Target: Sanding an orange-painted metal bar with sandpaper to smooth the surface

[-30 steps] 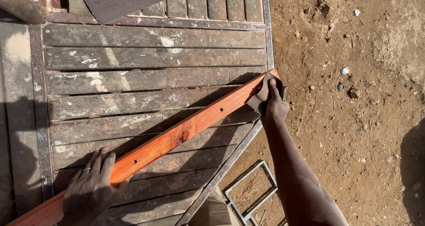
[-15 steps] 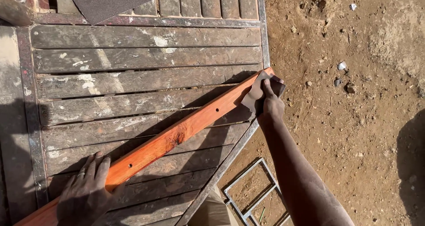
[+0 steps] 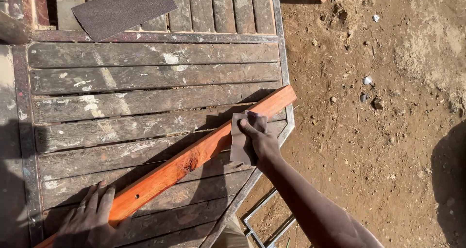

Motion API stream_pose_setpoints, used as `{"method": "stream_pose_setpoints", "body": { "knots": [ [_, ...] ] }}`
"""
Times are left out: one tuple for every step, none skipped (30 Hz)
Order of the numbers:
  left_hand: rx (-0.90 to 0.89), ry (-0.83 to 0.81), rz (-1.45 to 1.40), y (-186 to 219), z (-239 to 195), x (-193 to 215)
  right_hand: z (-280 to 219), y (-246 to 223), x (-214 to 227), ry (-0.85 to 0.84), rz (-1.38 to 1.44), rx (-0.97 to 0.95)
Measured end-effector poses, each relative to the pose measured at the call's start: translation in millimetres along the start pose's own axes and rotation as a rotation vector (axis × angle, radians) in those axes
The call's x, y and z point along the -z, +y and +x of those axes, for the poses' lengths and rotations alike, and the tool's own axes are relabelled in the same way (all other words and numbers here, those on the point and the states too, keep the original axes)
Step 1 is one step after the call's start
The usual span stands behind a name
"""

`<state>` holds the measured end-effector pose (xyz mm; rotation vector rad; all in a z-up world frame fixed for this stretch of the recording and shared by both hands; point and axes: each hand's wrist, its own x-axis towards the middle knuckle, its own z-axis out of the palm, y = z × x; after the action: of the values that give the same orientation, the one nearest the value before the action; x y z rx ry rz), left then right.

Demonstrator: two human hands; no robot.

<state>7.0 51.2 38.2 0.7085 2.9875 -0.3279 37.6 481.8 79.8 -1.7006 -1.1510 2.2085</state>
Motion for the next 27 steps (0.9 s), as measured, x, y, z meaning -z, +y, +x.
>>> {"method": "stream_pose_setpoints", "body": {
  "knots": [
    [0.005, 0.0, 0.006, -0.4, 5.0, 5.1, 9.6, -20.8, -3.5, -0.007, 0.0, -0.003],
    [-0.022, 0.112, -0.028, 1.7, 6.1, 10.5, 15.0, -40.0, 0.1, 0.187, -0.124, 0.017],
    [-0.046, 0.224, -0.062, 3.8, 6.9, 15.7, 20.5, -58.9, 4.1, 0.381, -0.249, 0.035],
    [-0.041, 0.229, -0.059, 3.8, 8.9, 12.7, 46.3, -72.3, 18.1, 0.375, -0.248, 0.039],
    [-0.069, 0.275, -0.031, 3.4, 10.9, 10.1, 71.9, -86.0, 31.7, 0.535, -0.14, 0.091],
    [-0.103, 0.312, -0.006, 2.3, 9.3, 9.6, 94.2, -97.6, 48.2, 0.702, -0.033, 0.137],
    [-0.104, 0.307, -0.006, -1.8, 2.6, 8.4, 75.4, -82.8, 35.8, 0.703, -0.036, 0.133],
    [-0.07, 0.225, -0.011, -1.3, 2.7, 4.5, 59.5, -75.1, 22.8, 0.645, -0.106, 0.076],
    [-0.036, 0.143, -0.017, -0.4, 2.9, 0.6, 44.0, -67.1, 10.0, 0.587, -0.175, 0.018],
    [-0.033, 0.149, -0.019, 0.6, 4.7, -1.8, 37.1, -59.4, 10.8, 0.585, -0.174, 0.025],
    [-0.037, 0.149, -0.032, 1.8, 6.0, -4.7, 30.2, -50.9, 12.1, 0.476, -0.295, 0.008],
    [-0.042, 0.136, -0.037, -1.2, 0.9, -4.4, 20.2, -37.0, 14.0, 0.365, -0.418, -0.024],
    [-0.042, 0.131, -0.033, -2.5, 0.7, 0.0, 37.5, -52.2, 18.0, 0.362, -0.419, -0.03],
    [-0.048, 0.159, -0.046, -0.3, 2.3, 2.8, 54.0, -69.2, 26.1, 0.494, -0.347, 0.039],
    [-0.054, 0.186, -0.06, 1.7, 4.0, 5.9, 70.2, -86.4, 34.3, 0.624, -0.273, 0.11],
    [-0.048, 0.191, -0.053, -1.6, 2.4, 3.7, 73.5, -80.3, 30.9, 0.614, -0.27, 0.111],
    [-0.048, 0.137, -0.061, -4.9, 1.1, 2.0, 76.7, -74.7, 27.3, 0.609, -0.197, 0.11],
    [-0.056, 0.084, -0.082, -2.6, 2.1, -1.6, 78.6, -73.0, 29.8, 0.619, -0.124, 0.114],
    [-0.059, 0.088, -0.089, -0.3, 4.5, -1.6, 48.0, -62.8, 13.2, 0.623, -0.122, 0.121],
    [-0.049, 0.124, -0.076, 0.5, 4.1, -1.1, 17.7, -50.1, -4.7, 0.495, -0.317, 0.01],
    [-0.038, 0.16, -0.064, 1.3, 3.2, -0.9, -12.6, -36.5, -22.4, 0.363, -0.508, -0.102],
    [-0.038, 0.16, -0.062, 1.3, 5.4, -1.1, -0.4, -44.0, -15.0, 0.36, -0.508, -0.103],
    [-0.04, 0.181, -0.071, 1.2, 7.3, -1.6, 12.0, -51.1, -7.7, 0.374, -0.52, -0.011],
    [-0.049, 0.193, -0.084, 1.3, 5.6, -1.4, 21.4, -55.9, 3.5, 0.397, -0.535, 0.073],
    [-0.055, 0.183, -0.086, 2.8, 1.7, -0.9, 42.8, -68.1, 22.7, 0.403, -0.538, 0.064],
    [-0.055, 0.223, -0.095, 2.8, 3.4, -1.5, 69.6, -83.5, 33.4, 0.551, -0.324, 0.127],
    [-0.055, 0.262, -0.103, 2.5, 5.4, -1.5, 96.4, -99.3, 43.1, 0.692, -0.106, 0.186]
  ]
}}
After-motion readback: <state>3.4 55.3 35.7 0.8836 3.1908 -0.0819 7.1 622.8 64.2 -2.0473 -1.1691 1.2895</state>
